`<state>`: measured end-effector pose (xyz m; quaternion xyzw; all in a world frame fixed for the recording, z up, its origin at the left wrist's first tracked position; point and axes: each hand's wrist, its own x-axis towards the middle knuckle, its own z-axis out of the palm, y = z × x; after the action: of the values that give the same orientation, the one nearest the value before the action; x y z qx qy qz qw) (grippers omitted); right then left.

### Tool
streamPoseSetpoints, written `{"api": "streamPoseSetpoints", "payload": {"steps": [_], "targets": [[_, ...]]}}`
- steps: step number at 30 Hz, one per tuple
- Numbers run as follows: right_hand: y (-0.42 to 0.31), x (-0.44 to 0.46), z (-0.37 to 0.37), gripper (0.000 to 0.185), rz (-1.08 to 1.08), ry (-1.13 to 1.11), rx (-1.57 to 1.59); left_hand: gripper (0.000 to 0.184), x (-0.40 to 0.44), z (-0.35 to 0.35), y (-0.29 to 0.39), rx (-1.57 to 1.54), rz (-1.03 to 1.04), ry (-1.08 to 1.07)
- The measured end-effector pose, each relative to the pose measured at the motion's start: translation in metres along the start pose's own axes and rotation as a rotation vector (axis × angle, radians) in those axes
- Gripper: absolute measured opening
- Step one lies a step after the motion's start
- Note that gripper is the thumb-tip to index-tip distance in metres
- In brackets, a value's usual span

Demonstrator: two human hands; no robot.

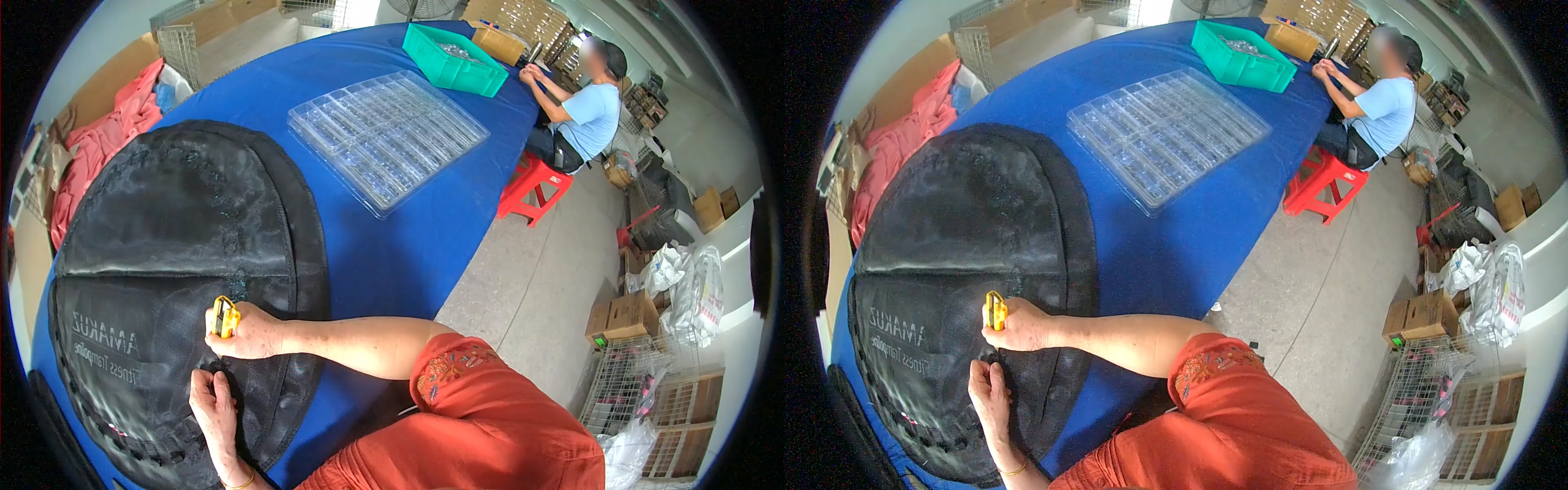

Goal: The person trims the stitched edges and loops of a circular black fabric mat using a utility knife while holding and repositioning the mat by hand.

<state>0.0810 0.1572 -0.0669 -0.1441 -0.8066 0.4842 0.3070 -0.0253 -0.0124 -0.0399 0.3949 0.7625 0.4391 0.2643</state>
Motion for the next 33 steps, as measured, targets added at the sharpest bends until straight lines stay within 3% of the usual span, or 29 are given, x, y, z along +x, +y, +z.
{"api": "streamPoseSetpoints", "payload": {"steps": [13, 16, 18, 33], "targets": [[-0.020, -0.001, -0.012, 0.012, 0.187, -0.033, 0.201, 0.023, -0.002, 0.002, 0.004, 0.065, 0.067, 0.044], [-0.015, -0.001, -0.011, 0.012, 0.155, -0.023, 0.178, 0.022, 0.000, 0.002, 0.004, 0.000, -0.006, 0.033], [-0.010, -0.001, -0.009, 0.011, 0.154, -0.035, 0.200, 0.022, 0.001, 0.001, -0.002, 0.082, 0.071, 0.052], [-0.007, -0.001, -0.008, 0.012, 0.151, -0.030, 0.229, 0.022, 0.001, 0.001, 0.003, 0.025, 0.023, 0.032]]}}
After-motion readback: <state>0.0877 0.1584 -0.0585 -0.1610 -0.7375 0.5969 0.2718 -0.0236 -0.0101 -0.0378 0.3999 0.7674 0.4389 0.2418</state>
